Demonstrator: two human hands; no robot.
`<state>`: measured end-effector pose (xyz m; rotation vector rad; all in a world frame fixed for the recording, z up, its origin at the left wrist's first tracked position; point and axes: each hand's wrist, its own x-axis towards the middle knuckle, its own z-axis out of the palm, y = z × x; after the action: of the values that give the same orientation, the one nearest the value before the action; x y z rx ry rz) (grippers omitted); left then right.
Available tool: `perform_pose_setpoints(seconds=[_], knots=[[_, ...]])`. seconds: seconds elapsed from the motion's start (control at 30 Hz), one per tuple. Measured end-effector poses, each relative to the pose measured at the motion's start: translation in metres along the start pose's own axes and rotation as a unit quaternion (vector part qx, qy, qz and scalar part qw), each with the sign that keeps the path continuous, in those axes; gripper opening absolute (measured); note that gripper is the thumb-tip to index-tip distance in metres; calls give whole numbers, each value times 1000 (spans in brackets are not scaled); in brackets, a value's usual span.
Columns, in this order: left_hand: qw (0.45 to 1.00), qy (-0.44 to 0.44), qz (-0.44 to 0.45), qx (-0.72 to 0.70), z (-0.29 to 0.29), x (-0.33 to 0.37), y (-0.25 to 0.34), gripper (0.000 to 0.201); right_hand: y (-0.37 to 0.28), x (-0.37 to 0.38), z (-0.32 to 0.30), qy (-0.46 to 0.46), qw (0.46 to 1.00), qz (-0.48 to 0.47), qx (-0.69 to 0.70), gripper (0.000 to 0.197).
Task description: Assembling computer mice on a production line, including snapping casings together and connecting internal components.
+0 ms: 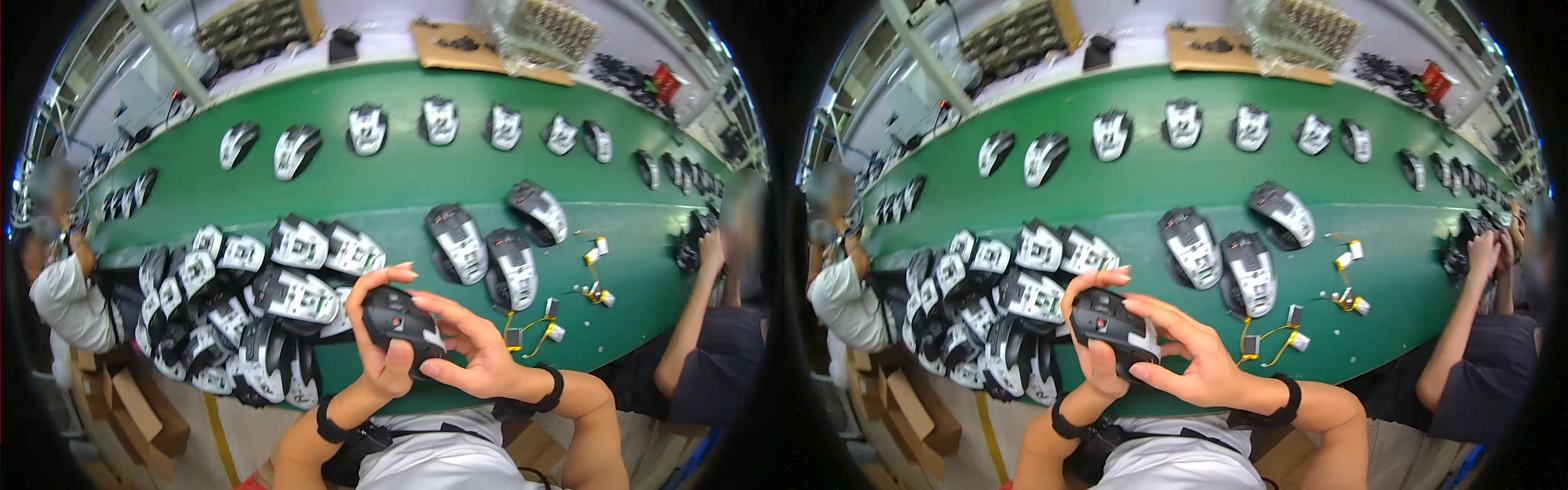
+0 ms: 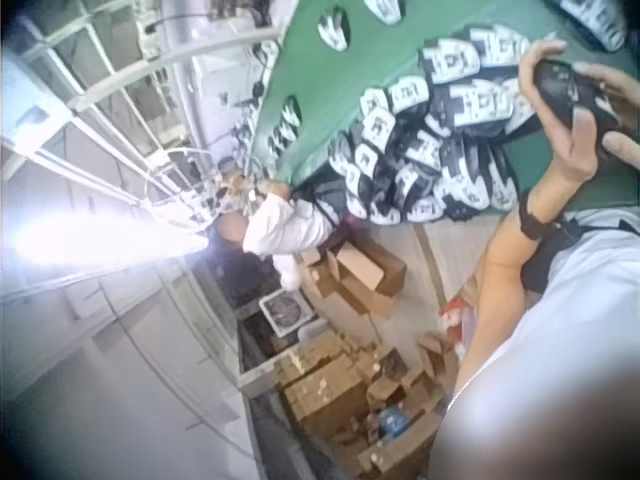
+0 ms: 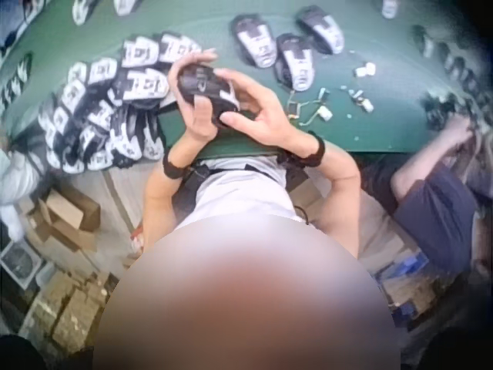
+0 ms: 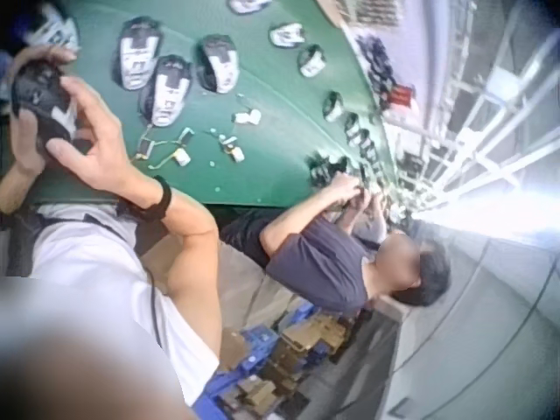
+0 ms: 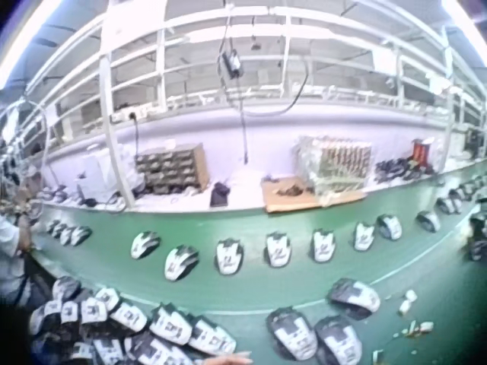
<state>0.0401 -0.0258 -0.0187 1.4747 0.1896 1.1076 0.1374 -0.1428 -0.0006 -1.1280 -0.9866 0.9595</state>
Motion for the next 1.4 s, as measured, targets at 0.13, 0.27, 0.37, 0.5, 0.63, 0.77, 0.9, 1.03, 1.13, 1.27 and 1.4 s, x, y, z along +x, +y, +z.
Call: perform_pose_setpoints(seconds=[0.13,0.27,0.37,0.5,0.63,0.77,0.9,1.03,1.13,1.27,1.4], knots=[[996,-17,-77,-40,1,-6,-1,94,-28,7,-39,6,999,40,-3,65],[988,-96,-120,-26,-9,-8,13,63,-57,52,-146,284,931,-120,-195,52],[978,-121,-171,-20,0,-11,6,47,-34,32,-306,533,750,-7,-393,58],[974,-135,-180,-7,-3,-14,-3,40,-24,16,-365,671,555,70,-485,54],[973,-135,-189,-12,-3,-19,-4,35,-19,23,-402,674,541,114,-490,52],[979,-149,-134,46,0,-15,-14,25,-13,29,-420,568,490,177,-637,42],[981,-123,-136,70,-2,-9,-10,23,-21,85,-385,467,509,-28,-723,36],[976,-129,-173,36,-1,-16,-15,22,3,121,-362,370,701,77,-605,66],[974,-152,-147,76,-2,-20,-8,21,11,137,-338,395,660,142,-624,71],[962,-191,-163,109,-2,-19,-1,19,-2,128,-321,316,755,109,-563,61],[967,-159,-195,44,-10,-14,3,28,-49,115,-237,244,951,19,-187,60]])
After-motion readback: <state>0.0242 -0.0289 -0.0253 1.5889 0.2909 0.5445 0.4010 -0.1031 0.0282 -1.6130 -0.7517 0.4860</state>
